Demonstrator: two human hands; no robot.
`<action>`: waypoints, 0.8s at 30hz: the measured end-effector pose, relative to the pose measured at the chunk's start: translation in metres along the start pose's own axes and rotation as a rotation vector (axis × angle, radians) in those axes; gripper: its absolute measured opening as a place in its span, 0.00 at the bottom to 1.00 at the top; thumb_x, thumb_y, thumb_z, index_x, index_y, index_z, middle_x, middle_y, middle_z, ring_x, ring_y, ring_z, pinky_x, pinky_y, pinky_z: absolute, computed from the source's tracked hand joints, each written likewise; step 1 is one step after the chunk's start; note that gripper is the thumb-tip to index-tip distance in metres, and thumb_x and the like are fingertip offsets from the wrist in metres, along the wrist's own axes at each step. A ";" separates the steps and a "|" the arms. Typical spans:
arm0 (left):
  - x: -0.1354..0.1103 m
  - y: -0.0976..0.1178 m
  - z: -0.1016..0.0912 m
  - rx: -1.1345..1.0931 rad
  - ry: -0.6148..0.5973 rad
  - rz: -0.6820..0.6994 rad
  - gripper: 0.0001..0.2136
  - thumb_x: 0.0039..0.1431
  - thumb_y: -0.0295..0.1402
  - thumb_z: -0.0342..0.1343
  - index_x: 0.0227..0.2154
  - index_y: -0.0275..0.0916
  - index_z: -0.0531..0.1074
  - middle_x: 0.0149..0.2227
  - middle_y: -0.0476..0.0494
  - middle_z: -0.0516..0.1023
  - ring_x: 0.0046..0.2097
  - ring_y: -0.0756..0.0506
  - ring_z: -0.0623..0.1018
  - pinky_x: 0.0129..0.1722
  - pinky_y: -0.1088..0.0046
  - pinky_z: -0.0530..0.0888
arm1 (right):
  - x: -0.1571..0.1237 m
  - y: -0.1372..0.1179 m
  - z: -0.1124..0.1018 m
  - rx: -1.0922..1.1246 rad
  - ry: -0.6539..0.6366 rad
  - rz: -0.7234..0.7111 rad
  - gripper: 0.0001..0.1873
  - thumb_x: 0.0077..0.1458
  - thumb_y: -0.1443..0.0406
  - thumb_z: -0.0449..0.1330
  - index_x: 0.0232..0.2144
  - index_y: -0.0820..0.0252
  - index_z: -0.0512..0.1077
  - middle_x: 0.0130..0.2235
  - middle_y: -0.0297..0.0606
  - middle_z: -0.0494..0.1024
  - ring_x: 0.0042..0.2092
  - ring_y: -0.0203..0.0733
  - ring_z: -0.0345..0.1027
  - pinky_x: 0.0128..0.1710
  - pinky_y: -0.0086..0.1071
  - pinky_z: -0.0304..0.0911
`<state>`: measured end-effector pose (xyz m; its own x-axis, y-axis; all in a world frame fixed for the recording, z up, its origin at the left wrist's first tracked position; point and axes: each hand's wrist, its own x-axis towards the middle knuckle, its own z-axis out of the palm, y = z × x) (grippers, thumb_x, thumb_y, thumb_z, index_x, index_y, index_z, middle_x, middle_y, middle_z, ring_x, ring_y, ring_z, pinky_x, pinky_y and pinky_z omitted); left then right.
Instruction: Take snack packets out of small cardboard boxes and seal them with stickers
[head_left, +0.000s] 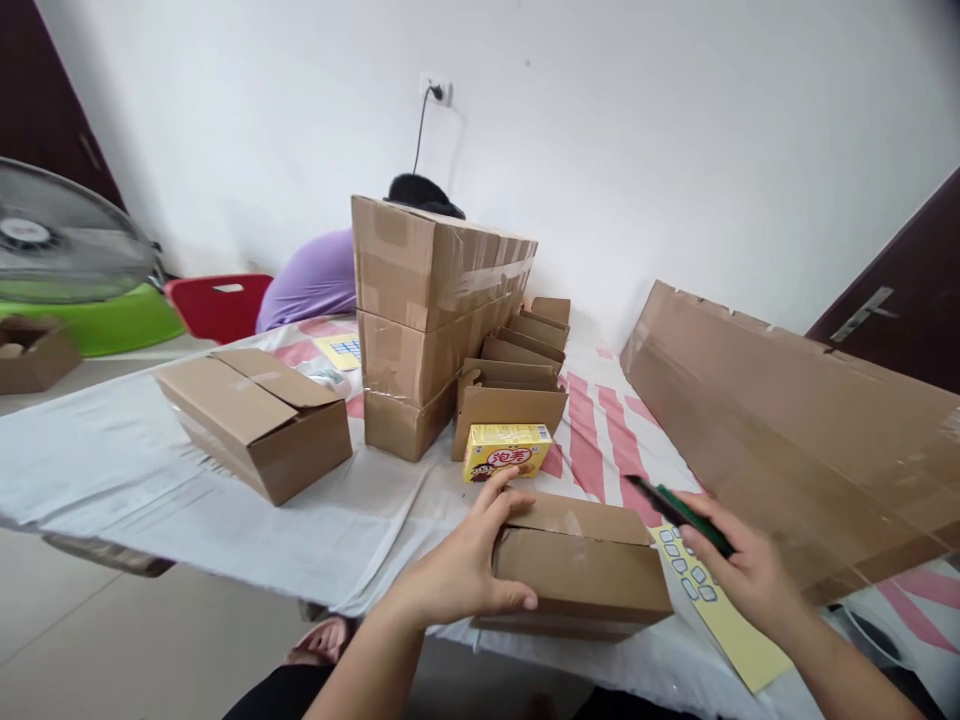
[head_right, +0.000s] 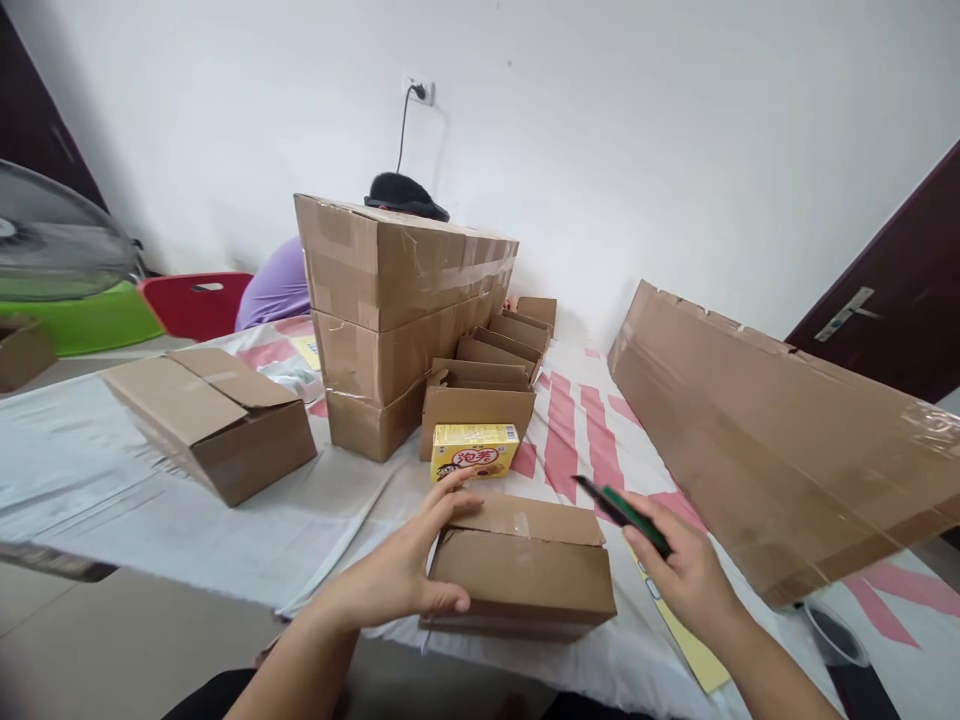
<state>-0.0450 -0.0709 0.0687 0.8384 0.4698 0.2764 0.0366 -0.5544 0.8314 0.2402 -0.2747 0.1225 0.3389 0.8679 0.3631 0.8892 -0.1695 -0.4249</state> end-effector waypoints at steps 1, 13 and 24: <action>0.002 -0.002 0.002 -0.006 0.001 0.004 0.34 0.42 0.42 0.68 0.54 0.43 0.65 0.68 0.36 0.47 0.67 0.33 0.53 0.62 0.54 0.60 | 0.006 -0.018 -0.002 -0.004 -0.073 -0.101 0.20 0.61 0.57 0.53 0.54 0.51 0.66 0.52 0.42 0.75 0.49 0.48 0.71 0.46 0.38 0.69; 0.013 -0.014 0.009 -0.128 0.057 0.063 0.34 0.54 0.35 0.58 0.63 0.42 0.53 0.67 0.37 0.54 0.67 0.36 0.55 0.64 0.52 0.56 | 0.051 -0.093 0.037 -0.169 -0.348 -0.513 0.19 0.62 0.66 0.51 0.55 0.53 0.67 0.46 0.40 0.77 0.45 0.43 0.72 0.44 0.36 0.69; 0.014 -0.019 0.005 -0.022 -0.048 0.003 0.26 0.58 0.43 0.54 0.59 0.45 0.58 0.69 0.40 0.44 0.68 0.35 0.49 0.65 0.53 0.53 | 0.032 -0.083 -0.001 -0.442 -0.332 -0.458 0.21 0.58 0.71 0.55 0.53 0.50 0.68 0.40 0.38 0.78 0.37 0.40 0.73 0.35 0.31 0.68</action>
<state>-0.0312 -0.0576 0.0546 0.8639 0.4337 0.2561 0.0219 -0.5403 0.8412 0.1778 -0.2334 0.1699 -0.1466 0.9815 0.1231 0.9849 0.1332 0.1106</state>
